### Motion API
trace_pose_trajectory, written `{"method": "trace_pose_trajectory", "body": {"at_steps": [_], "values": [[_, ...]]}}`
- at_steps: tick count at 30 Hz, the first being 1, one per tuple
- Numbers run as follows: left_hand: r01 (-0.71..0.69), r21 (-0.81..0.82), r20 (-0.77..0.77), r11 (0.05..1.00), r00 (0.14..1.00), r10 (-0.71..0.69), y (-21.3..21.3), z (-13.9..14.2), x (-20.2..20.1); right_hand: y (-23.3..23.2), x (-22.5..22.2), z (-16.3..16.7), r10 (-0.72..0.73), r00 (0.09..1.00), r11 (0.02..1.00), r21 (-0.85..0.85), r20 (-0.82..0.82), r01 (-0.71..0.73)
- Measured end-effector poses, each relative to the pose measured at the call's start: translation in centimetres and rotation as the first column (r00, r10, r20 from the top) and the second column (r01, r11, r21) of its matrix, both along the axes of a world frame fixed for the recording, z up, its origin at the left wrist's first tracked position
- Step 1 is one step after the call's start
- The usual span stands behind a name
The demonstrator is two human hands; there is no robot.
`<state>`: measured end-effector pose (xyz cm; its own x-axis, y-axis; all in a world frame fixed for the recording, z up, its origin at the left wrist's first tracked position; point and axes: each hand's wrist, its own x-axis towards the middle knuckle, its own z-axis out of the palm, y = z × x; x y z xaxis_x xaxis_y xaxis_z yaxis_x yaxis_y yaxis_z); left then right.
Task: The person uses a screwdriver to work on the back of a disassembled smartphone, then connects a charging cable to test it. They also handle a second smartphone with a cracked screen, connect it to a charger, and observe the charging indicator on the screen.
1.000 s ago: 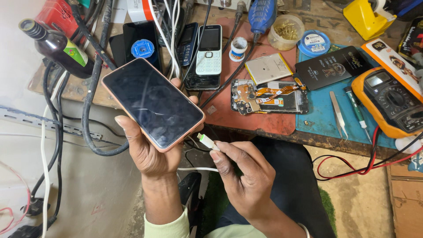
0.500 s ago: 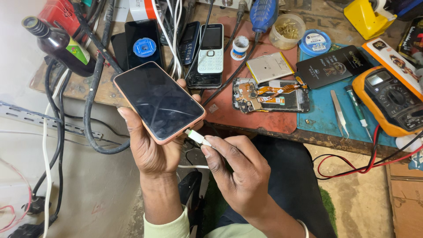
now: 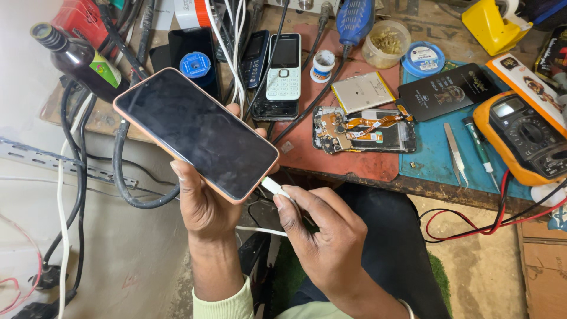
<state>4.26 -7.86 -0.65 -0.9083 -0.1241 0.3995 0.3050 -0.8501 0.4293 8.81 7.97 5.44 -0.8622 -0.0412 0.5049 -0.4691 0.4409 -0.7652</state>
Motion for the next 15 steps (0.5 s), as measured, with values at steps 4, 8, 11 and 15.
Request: {"method": "trace_pose_trajectory", "body": {"at_steps": [4,8,11,15], "values": [[0.028,0.007,-0.011,1.000,1.000,-0.027,-0.2,0.0,0.2,-0.1,0.0,-0.2,0.004,1.000,1.000,0.002,-0.030,-0.004],[0.054,-0.029,-0.006,0.998,0.999,-0.054,-0.3,0.0,0.3,-0.4,0.1,-0.7,-0.019,0.995,1.000,0.013,-0.095,0.020],[0.010,-0.049,0.021,0.999,1.000,-0.009,-0.1,0.0,0.2,-0.4,0.2,-1.0,-0.036,0.994,0.999,0.014,-0.102,0.038],[-0.025,-0.080,0.024,0.996,0.999,0.027,0.1,0.2,0.0,-0.4,0.0,-1.2,-0.054,0.992,0.998,0.017,-0.112,0.056]]}}
